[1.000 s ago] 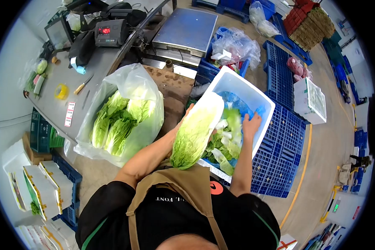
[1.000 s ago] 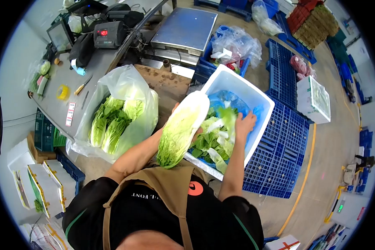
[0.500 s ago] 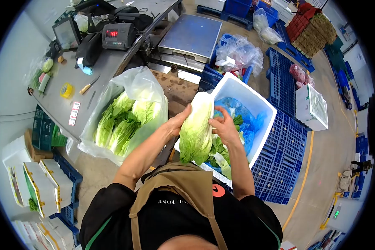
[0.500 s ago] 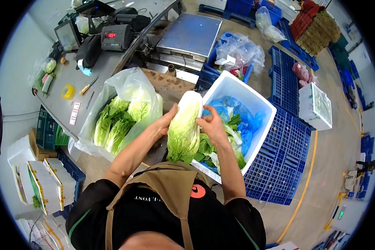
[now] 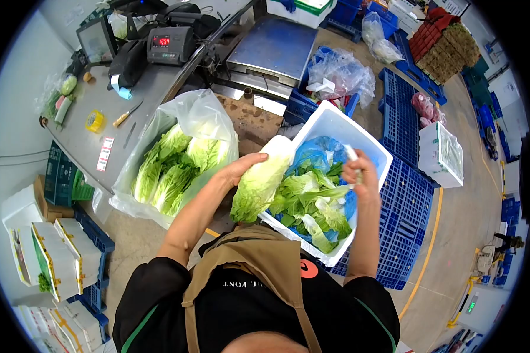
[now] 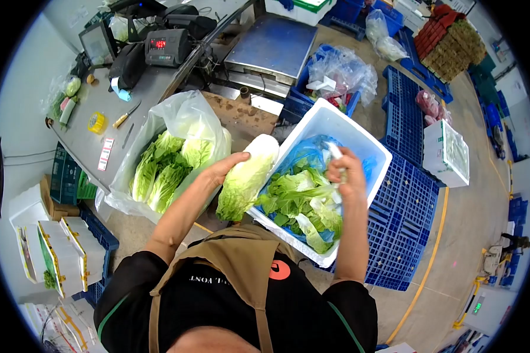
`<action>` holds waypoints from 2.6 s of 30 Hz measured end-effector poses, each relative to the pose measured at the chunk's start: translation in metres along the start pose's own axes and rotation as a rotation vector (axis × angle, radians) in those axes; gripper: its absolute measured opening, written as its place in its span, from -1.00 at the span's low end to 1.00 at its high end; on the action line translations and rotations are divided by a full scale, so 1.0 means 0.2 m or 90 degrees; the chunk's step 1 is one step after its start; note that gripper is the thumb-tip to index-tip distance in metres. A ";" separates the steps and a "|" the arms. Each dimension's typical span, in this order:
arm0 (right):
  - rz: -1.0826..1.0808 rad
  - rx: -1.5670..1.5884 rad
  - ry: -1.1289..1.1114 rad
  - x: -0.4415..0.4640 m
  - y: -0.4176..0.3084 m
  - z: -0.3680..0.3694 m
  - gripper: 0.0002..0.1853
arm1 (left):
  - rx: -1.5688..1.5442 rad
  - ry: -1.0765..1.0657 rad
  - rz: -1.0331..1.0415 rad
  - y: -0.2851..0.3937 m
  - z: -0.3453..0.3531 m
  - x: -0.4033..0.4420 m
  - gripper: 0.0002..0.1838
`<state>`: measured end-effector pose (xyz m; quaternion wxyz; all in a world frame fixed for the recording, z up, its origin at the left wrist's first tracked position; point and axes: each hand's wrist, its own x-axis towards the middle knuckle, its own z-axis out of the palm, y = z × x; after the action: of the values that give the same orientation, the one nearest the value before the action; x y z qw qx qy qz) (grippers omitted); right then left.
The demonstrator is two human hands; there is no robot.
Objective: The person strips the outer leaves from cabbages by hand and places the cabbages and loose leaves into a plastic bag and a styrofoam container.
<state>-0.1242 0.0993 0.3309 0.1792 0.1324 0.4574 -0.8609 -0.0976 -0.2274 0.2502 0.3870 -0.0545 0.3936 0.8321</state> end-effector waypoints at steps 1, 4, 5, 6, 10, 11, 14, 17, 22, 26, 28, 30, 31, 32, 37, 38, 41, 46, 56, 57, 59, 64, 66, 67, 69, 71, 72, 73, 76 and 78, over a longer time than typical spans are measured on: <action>-0.001 0.003 -0.025 -0.01 -0.05 -0.08 -0.55 | -0.063 0.020 -0.039 -0.01 -0.02 -0.01 -0.27; -0.053 -0.505 0.099 0.06 0.05 -0.37 -0.47 | -0.255 -0.034 -0.006 -0.03 0.05 -0.04 -0.31; -0.112 -0.834 0.146 0.09 0.16 -0.48 -0.42 | -0.297 -0.063 0.008 -0.03 0.07 -0.04 -0.31; -0.366 -1.147 0.235 0.06 0.29 -0.47 -0.37 | -0.307 -0.033 0.018 -0.02 0.12 -0.03 -0.33; -0.500 -0.798 -0.093 -0.09 0.33 0.17 -0.45 | -0.271 -0.107 -0.002 -0.03 0.14 0.04 -0.38; -0.540 -0.836 -0.165 -0.12 0.31 0.29 -0.48 | -0.298 -0.087 -0.020 -0.04 0.16 0.06 -0.39; -0.604 -0.900 -0.360 -0.06 0.30 0.40 -0.57 | -0.346 -0.087 -0.079 -0.03 0.20 0.09 -0.44; -0.616 -0.828 -0.445 -0.02 0.31 0.43 -0.71 | -0.331 -0.100 -0.044 0.00 0.30 0.04 -0.46; -0.646 -0.693 -0.392 0.01 0.37 0.41 -0.83 | -0.378 -0.165 -0.093 -0.02 0.18 0.09 -0.45; -0.415 -0.339 -0.121 -0.01 0.35 0.38 -0.90 | -0.313 -0.136 -0.082 0.00 0.25 0.03 -0.39; -0.416 -0.418 -0.104 -0.01 0.31 0.32 -0.90 | -0.314 -0.136 -0.091 0.00 0.25 0.03 -0.34; -0.476 -0.531 -0.158 -0.02 0.29 0.30 -0.86 | -0.291 -0.148 -0.079 -0.02 0.23 0.04 -0.34; -0.532 -0.604 -0.223 -0.03 0.28 0.32 -0.81 | -0.280 -0.153 -0.073 -0.02 0.24 0.04 -0.34; -0.586 -0.676 -0.288 -0.04 0.27 0.33 -0.75 | -0.284 -0.143 -0.078 -0.01 0.26 0.03 -0.35; -0.723 -0.756 -0.366 -0.03 0.27 0.28 -0.76 | -0.277 -0.183 -0.123 -0.03 0.29 0.06 -0.36; -0.749 -0.765 -0.369 -0.03 0.26 0.28 -0.77 | -0.270 -0.184 -0.138 -0.04 0.29 0.07 -0.36; -0.763 -0.737 -0.337 -0.06 0.26 0.30 -0.81 | -0.228 -0.166 -0.151 -0.03 0.33 0.07 -0.33; -0.499 -0.461 -0.109 -0.07 0.29 0.30 -0.91 | -0.186 -0.202 -0.182 -0.07 0.34 0.11 -0.28; -0.305 0.159 0.031 0.16 0.07 -0.14 -0.90 | -0.274 -0.269 -0.192 -0.11 0.31 0.10 -0.22; -0.329 0.063 0.068 0.18 0.07 -0.25 -0.86 | -0.289 -0.291 -0.171 -0.12 0.29 0.09 -0.22; -0.465 -0.368 0.167 0.20 0.15 -0.32 -0.77 | -0.313 -0.306 -0.121 -0.13 0.26 0.10 -0.21; -0.322 -0.669 0.087 0.01 0.29 0.03 -0.52 | -0.299 -0.273 -0.060 -0.12 0.26 0.13 -0.18; -0.421 -0.675 -0.020 -0.08 0.27 0.25 -0.53 | -0.281 -0.282 -0.054 -0.13 0.27 0.16 -0.15; -0.472 -0.677 -0.072 -0.09 0.26 0.29 -0.54 | -0.291 -0.278 -0.058 -0.14 0.28 0.16 -0.15; -0.519 -0.721 -0.087 -0.04 0.26 0.26 -0.60 | -0.310 -0.269 -0.063 -0.12 0.31 0.16 -0.13; -0.618 -0.784 -0.093 0.02 0.26 0.23 -0.68 | -0.288 -0.229 -0.063 -0.12 0.33 0.16 -0.17; -0.693 -0.822 -0.089 0.05 0.27 0.22 -0.72 | -0.291 -0.229 -0.061 -0.13 0.33 0.17 -0.19; -0.769 -0.858 -0.085 0.07 0.28 0.21 -0.75 | -0.292 -0.228 -0.060 -0.14 0.34 0.17 -0.21; -0.667 -0.819 0.028 0.14 0.27 0.15 -0.83 | -0.353 -0.158 -0.041 -0.15 0.39 0.17 -0.22; -0.517 -0.634 0.030 0.13 0.24 0.13 -0.84 | -0.326 -0.184 -0.058 -0.15 0.42 0.13 -0.21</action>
<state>-0.1292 0.0471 0.2990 -0.1309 -0.1317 0.8198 -0.5417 -0.0784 -0.1412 0.2793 0.4497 -0.0492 0.1092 0.8851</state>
